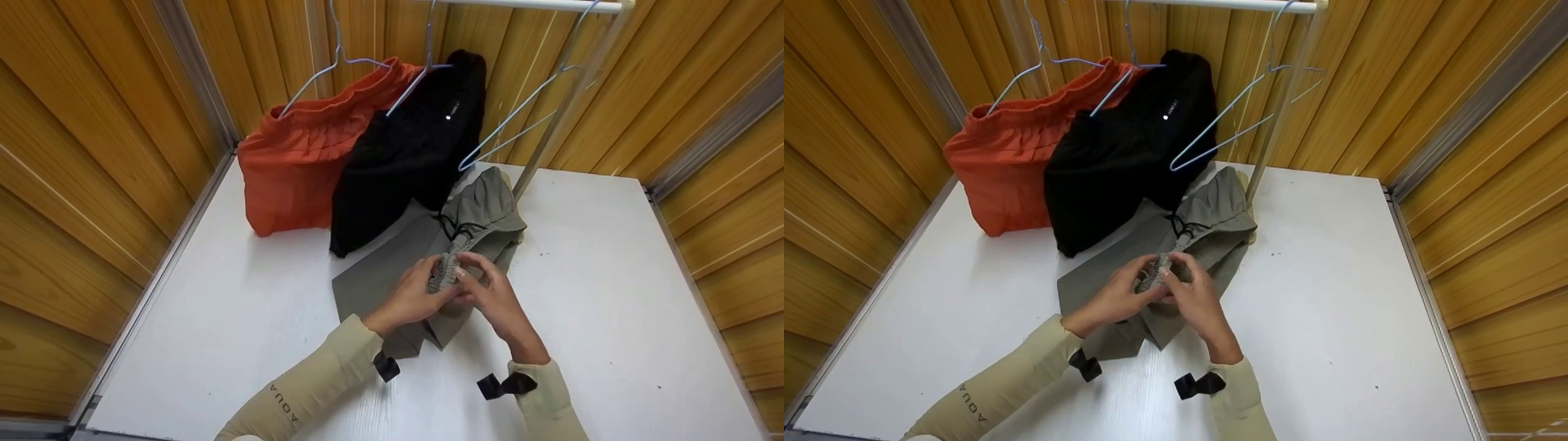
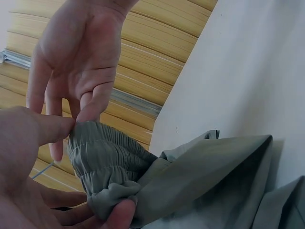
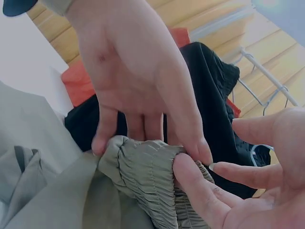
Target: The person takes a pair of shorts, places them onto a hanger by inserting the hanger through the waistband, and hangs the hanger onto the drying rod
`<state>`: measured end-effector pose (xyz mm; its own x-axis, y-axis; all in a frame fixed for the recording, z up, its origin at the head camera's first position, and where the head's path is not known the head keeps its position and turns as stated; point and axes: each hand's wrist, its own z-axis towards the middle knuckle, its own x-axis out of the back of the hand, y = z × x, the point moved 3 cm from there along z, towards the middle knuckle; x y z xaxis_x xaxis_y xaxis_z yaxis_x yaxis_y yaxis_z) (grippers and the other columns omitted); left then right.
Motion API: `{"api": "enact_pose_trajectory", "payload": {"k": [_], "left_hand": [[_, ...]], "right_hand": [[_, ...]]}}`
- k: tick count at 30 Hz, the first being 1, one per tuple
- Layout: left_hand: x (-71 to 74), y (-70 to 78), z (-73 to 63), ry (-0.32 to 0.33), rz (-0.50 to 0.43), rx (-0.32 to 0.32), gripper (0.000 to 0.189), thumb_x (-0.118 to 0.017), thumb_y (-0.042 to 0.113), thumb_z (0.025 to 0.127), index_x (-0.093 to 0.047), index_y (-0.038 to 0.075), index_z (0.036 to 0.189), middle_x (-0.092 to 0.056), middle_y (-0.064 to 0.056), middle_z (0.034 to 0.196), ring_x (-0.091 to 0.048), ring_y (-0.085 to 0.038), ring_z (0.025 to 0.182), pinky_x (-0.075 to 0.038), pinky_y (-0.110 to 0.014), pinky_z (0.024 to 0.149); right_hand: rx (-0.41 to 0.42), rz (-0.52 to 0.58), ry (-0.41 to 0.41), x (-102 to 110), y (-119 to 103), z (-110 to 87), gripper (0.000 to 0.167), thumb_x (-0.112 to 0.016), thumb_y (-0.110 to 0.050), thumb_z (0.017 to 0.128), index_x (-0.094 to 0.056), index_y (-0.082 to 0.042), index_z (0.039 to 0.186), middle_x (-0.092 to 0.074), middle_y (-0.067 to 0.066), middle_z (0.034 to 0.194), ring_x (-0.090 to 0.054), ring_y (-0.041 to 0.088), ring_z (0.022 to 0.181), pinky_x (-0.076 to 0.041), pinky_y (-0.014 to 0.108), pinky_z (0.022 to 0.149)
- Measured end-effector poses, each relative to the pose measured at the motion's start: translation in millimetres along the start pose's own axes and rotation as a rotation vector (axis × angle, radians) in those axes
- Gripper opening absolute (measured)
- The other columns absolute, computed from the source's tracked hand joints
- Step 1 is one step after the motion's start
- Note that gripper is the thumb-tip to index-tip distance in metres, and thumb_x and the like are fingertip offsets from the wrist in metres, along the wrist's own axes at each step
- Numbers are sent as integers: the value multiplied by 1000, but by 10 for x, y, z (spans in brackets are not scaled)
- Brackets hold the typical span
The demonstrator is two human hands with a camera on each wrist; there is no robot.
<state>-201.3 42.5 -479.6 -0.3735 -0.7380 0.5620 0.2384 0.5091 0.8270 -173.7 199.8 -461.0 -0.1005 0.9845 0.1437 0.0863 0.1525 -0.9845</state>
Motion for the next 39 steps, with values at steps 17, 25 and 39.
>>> {"api": "enact_pose_trajectory", "payload": {"k": [17,25,39], "left_hand": [[82,21,46,96,-92,-1,45,-56,29,93,-51,19,136,-60,-1,119,-56,-15,100,-48,-33,83],[202,71,45,165,-148,-63,34,-53,25,93,-59,21,127,-63,1,115,-56,-12,90,-46,-28,78],[445,195,35,247,-203,-182,24,-53,18,95,-66,19,115,-61,2,93,-53,-10,72,-45,-24,65]], "right_hand": [[83,48,47,29,-18,4,43,-49,-17,101,-40,-8,142,-47,13,138,-65,16,102,-55,31,85],[108,-33,193,227,63,56,49,-49,-11,100,-33,-6,146,-52,19,133,-63,6,99,-52,26,85],[222,-327,590,476,295,87,39,-70,-10,87,-60,-5,124,-62,13,117,-56,18,107,-46,23,83]]}}
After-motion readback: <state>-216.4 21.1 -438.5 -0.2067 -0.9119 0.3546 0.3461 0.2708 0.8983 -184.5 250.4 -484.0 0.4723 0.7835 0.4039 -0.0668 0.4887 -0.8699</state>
